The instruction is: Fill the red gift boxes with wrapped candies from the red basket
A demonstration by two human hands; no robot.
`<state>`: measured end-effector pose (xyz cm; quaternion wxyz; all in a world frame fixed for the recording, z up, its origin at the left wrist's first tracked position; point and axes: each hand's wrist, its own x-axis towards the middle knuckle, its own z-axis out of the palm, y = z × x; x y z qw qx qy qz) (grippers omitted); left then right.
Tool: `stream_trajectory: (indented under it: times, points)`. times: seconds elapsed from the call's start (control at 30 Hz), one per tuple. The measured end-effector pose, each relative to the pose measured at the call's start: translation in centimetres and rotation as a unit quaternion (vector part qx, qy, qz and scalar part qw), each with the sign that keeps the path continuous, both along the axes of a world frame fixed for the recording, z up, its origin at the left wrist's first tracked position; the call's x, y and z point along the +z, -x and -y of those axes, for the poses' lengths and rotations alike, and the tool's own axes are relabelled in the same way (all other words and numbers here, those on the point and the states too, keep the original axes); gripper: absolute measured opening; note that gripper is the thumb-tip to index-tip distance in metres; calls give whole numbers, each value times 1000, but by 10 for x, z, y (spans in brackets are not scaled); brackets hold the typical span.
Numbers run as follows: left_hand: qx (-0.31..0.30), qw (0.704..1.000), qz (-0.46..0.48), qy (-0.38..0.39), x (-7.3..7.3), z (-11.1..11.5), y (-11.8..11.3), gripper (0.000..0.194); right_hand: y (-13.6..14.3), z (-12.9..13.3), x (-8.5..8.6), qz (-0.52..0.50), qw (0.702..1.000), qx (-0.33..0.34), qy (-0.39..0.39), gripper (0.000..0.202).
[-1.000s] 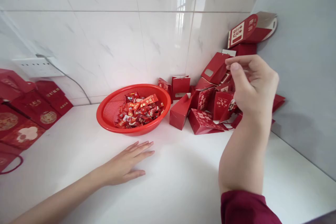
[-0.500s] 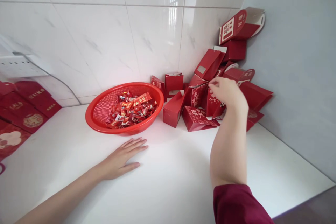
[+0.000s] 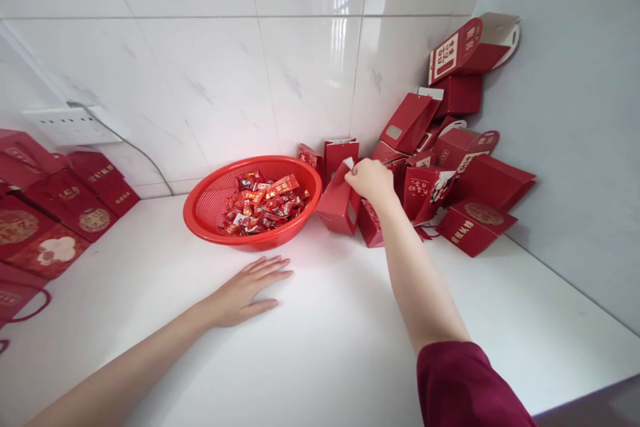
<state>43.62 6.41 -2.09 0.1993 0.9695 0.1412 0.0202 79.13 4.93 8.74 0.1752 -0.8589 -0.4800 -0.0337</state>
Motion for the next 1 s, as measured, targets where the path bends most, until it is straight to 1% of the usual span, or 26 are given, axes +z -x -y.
stream_trajectory:
  times: [0.03,0.07,0.1,0.13,0.17,0.2,0.23,0.27,0.33,0.37,0.4,0.43,0.47,0.5,0.53,0.57,0.63,0.67,0.73,0.8,0.87,0.9,0.93,1.0]
  points:
    - [0,1000,3,1,-2,0,0,58,3,10,10,22,999,3,-35,26]
    - [0,1000,6,4,-3,0,-1,58,6,23,20,57,994,5,-97,28]
    - [3,1000,9,11,-2,0,-2,59,11,37,30,90,981,14,-172,29]
    - [7,1000,12,23,2,1,-2,58,17,51,39,115,962,29,-246,30]
    - [13,999,12,45,10,1,-3,56,24,66,47,132,939,62,-313,32]
    - [20,997,5,76,22,2,-2,52,32,80,53,139,913,110,-368,35]
    - [27,993,-7,115,38,3,-1,46,41,93,58,140,893,169,-392,37]
    - [36,986,-25,160,59,5,2,39,50,104,60,144,877,232,-395,37]
    - [52,968,-71,237,105,10,10,41,72,118,60,158,838,355,-384,39]
    - [71,964,-70,247,127,14,14,42,83,121,58,171,822,401,-368,40]
    - [93,968,-54,227,146,18,19,41,96,123,54,188,809,433,-351,40]
    - [111,976,-14,189,162,23,23,41,109,123,49,207,801,452,-333,39]
    - [128,980,24,154,172,28,26,43,123,121,43,229,795,462,-319,38]
    - [143,981,52,117,177,33,28,46,136,119,36,248,789,469,-309,37]
    - [157,981,69,90,179,37,29,46,149,117,28,260,781,480,-302,36]
    - [168,980,71,75,176,41,28,42,161,115,19,265,770,499,-297,33]
    - [176,980,55,76,167,46,24,32,179,111,3,259,745,550,-275,28]
    - [173,980,47,84,163,46,22,31,185,109,-3,253,734,575,-259,27]
    - [158,981,44,98,156,44,19,35,190,107,-9,241,718,612,-226,28]
    - [158,978,41,126,154,39,19,35,187,108,-5,223,712,631,-210,31]
    - [181,965,32,184,154,34,20,30,179,109,4,196,719,632,-212,31]
    - [195,956,31,216,154,31,21,28,174,109,9,181,729,624,-216,30]
    - [204,949,32,239,154,30,21,27,169,109,14,168,743,610,-217,29]
    - [209,945,45,249,152,27,22,27,158,108,21,156,778,572,-208,23]
